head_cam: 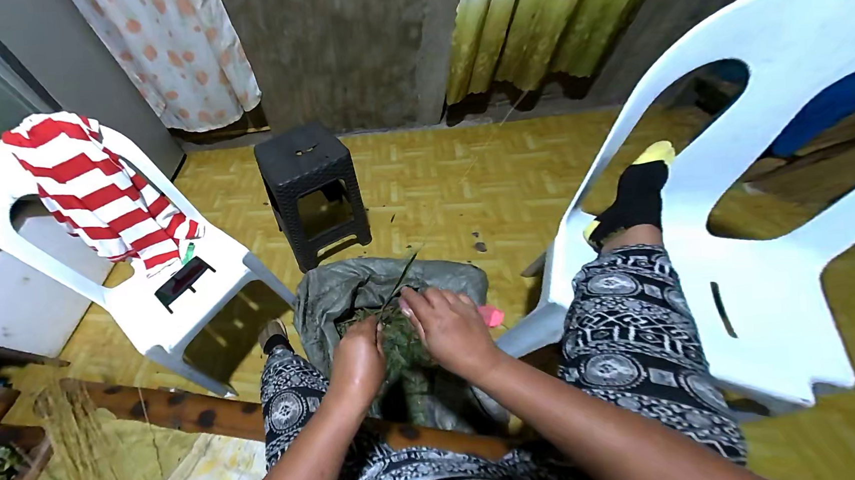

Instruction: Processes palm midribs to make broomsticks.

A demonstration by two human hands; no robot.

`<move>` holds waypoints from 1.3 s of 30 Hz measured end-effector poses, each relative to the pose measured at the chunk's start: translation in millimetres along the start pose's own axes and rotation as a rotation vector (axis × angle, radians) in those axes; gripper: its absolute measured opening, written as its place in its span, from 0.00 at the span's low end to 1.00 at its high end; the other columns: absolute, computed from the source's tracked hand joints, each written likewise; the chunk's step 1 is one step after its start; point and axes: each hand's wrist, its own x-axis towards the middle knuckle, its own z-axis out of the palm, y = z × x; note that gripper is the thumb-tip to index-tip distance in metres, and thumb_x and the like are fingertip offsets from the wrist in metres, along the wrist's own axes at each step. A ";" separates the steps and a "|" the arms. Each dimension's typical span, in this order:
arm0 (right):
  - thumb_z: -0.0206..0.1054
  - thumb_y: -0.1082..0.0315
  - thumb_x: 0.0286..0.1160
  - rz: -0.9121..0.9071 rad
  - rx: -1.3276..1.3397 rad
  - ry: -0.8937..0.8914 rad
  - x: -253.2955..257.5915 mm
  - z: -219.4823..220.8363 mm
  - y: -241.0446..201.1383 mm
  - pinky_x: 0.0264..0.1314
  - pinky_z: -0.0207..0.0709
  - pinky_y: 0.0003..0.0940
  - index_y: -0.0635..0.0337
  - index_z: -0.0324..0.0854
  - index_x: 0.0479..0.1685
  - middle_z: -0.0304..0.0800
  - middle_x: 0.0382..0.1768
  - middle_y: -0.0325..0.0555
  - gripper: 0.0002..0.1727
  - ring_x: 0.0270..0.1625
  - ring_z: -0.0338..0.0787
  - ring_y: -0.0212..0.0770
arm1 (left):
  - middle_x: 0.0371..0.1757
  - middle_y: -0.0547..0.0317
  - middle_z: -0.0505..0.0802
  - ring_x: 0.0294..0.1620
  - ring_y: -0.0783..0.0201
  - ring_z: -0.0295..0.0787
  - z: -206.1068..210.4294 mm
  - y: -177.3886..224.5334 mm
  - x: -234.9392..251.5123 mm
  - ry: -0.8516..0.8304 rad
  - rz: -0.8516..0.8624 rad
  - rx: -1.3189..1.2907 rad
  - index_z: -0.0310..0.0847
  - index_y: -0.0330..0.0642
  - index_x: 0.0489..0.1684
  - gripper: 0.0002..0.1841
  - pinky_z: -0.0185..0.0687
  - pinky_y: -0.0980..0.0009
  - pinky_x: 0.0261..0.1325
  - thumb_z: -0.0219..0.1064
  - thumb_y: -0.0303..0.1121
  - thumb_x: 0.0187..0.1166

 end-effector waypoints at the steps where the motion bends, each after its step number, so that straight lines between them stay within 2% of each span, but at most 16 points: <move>1: 0.53 0.61 0.92 0.001 -0.009 0.018 1.0 0.6 2.2 0.61 0.79 0.65 0.63 0.80 0.76 0.90 0.55 0.66 0.23 0.58 0.90 0.69 | 0.67 0.36 0.89 0.71 0.46 0.87 0.4 -2.0 -1.2 0.003 0.009 -0.006 0.79 0.28 0.73 0.20 0.75 0.54 0.79 0.50 0.32 0.94; 5: 0.55 0.62 0.90 0.000 -0.018 0.097 3.3 2.0 10.4 0.57 0.80 0.66 0.63 0.83 0.72 0.91 0.52 0.67 0.22 0.54 0.91 0.70 | 0.63 0.35 0.91 0.67 0.44 0.89 3.6 -12.1 -8.9 0.022 0.047 -0.004 0.81 0.27 0.69 0.19 0.77 0.53 0.76 0.52 0.31 0.93; 7: 0.56 0.63 0.90 -0.001 -0.031 0.111 5.8 2.0 13.9 0.56 0.80 0.67 0.63 0.83 0.72 0.91 0.51 0.67 0.21 0.53 0.91 0.70 | 0.63 0.35 0.91 0.67 0.44 0.89 4.6 -14.4 -12.2 0.027 0.044 -0.003 0.81 0.27 0.70 0.19 0.78 0.52 0.76 0.52 0.31 0.93; 10: 0.56 0.62 0.90 0.040 -0.031 0.115 14.7 -2.5 21.4 0.59 0.77 0.70 0.64 0.83 0.71 0.90 0.53 0.69 0.21 0.57 0.90 0.72 | 0.64 0.35 0.91 0.68 0.44 0.89 4.7 -16.6 -16.8 0.033 0.043 0.003 0.81 0.27 0.70 0.19 0.78 0.52 0.76 0.52 0.31 0.93; 13: 0.54 0.62 0.92 0.143 -0.014 0.061 27.6 -16.1 33.2 0.64 0.74 0.71 0.62 0.78 0.77 0.88 0.58 0.71 0.22 0.63 0.86 0.73 | 0.63 0.36 0.91 0.66 0.45 0.90 4.6 -21.6 -19.9 0.042 0.049 -0.021 0.81 0.27 0.70 0.19 0.78 0.53 0.76 0.53 0.31 0.92; 18: 0.52 0.61 0.94 0.313 0.035 0.118 40.9 -36.4 52.1 0.65 0.74 0.72 0.64 0.75 0.79 0.85 0.61 0.73 0.23 0.65 0.84 0.74 | 0.58 0.35 0.92 0.59 0.46 0.92 2.6 -28.6 -19.9 0.023 -0.008 -0.089 0.82 0.26 0.68 0.19 0.81 0.54 0.71 0.52 0.31 0.93; 21: 0.50 0.60 0.95 0.273 0.115 0.086 34.7 -35.9 46.9 0.66 0.74 0.71 0.64 0.76 0.78 0.85 0.61 0.71 0.24 0.65 0.85 0.73 | 0.53 0.37 0.93 0.54 0.47 0.93 1.3 -29.0 -17.3 -0.003 -0.046 -0.113 0.83 0.26 0.66 0.20 0.83 0.53 0.67 0.51 0.33 0.94; 23: 0.48 0.58 0.95 0.196 0.151 -0.034 22.7 -30.0 30.5 0.70 0.74 0.68 0.63 0.76 0.79 0.86 0.63 0.69 0.25 0.67 0.86 0.70 | 0.51 0.37 0.93 0.52 0.47 0.93 2.2 -26.5 -12.0 -0.011 -0.062 -0.111 0.83 0.27 0.64 0.20 0.83 0.52 0.65 0.50 0.34 0.94; 25: 0.46 0.56 0.96 0.107 0.167 -0.148 8.6 -21.8 8.2 0.72 0.74 0.65 0.60 0.76 0.80 0.86 0.65 0.67 0.26 0.68 0.86 0.67 | 0.55 0.36 0.93 0.56 0.46 0.92 2.2 -21.1 -6.5 -0.013 -0.072 -0.089 0.82 0.27 0.67 0.20 0.82 0.52 0.68 0.50 0.34 0.95; 28: 0.47 0.56 0.95 0.030 0.195 -0.214 -7.7 -8.1 -16.2 0.71 0.76 0.64 0.59 0.76 0.81 0.88 0.64 0.65 0.26 0.67 0.87 0.66 | 0.62 0.35 0.91 0.65 0.46 0.89 0.8 -11.0 -0.4 -0.031 -0.088 -0.047 0.82 0.26 0.66 0.20 0.77 0.53 0.75 0.50 0.33 0.94; 30: 0.46 0.56 0.96 0.033 0.189 -0.252 -10.6 -4.3 -22.3 0.72 0.75 0.63 0.59 0.75 0.82 0.87 0.64 0.65 0.27 0.68 0.87 0.65 | 0.58 0.35 0.91 0.64 0.45 0.89 -0.2 -3.7 1.8 -0.050 -0.105 -0.016 0.83 0.24 0.58 0.18 0.78 0.53 0.72 0.51 0.31 0.93; 32: 0.46 0.57 0.95 0.039 0.148 -0.240 -10.0 -2.1 -23.1 0.72 0.75 0.63 0.60 0.74 0.82 0.87 0.64 0.65 0.27 0.67 0.87 0.66 | 0.58 0.35 0.91 0.64 0.45 0.89 0.1 -0.9 3.3 -0.052 -0.099 -0.003 0.84 0.24 0.57 0.18 0.78 0.53 0.72 0.51 0.31 0.93; 33: 0.47 0.57 0.95 0.030 0.114 -0.191 -9.8 0.7 -21.5 0.69 0.76 0.62 0.60 0.76 0.81 0.88 0.62 0.65 0.26 0.65 0.88 0.66 | 0.59 0.35 0.91 0.65 0.45 0.89 1.0 -1.4 3.9 -0.042 -0.085 -0.006 0.83 0.24 0.58 0.19 0.78 0.53 0.73 0.50 0.32 0.93; 36: 0.50 0.60 0.93 0.031 0.054 -0.084 -6.9 7.8 -12.5 0.65 0.78 0.64 0.62 0.78 0.78 0.90 0.59 0.66 0.24 0.62 0.89 0.68 | 0.65 0.35 0.90 0.70 0.46 0.88 2.9 -3.8 3.2 -0.017 -0.045 -0.031 0.80 0.26 0.70 0.21 0.75 0.54 0.78 0.49 0.32 0.94; 39: 0.51 0.60 0.93 0.048 0.023 -0.074 -4.3 8.6 -5.3 0.64 0.77 0.65 0.61 0.78 0.79 0.89 0.59 0.67 0.25 0.62 0.89 0.69 | 0.66 0.35 0.90 0.70 0.46 0.87 3.6 -7.7 0.4 -0.023 -0.039 -0.036 0.79 0.27 0.72 0.21 0.74 0.53 0.79 0.50 0.33 0.94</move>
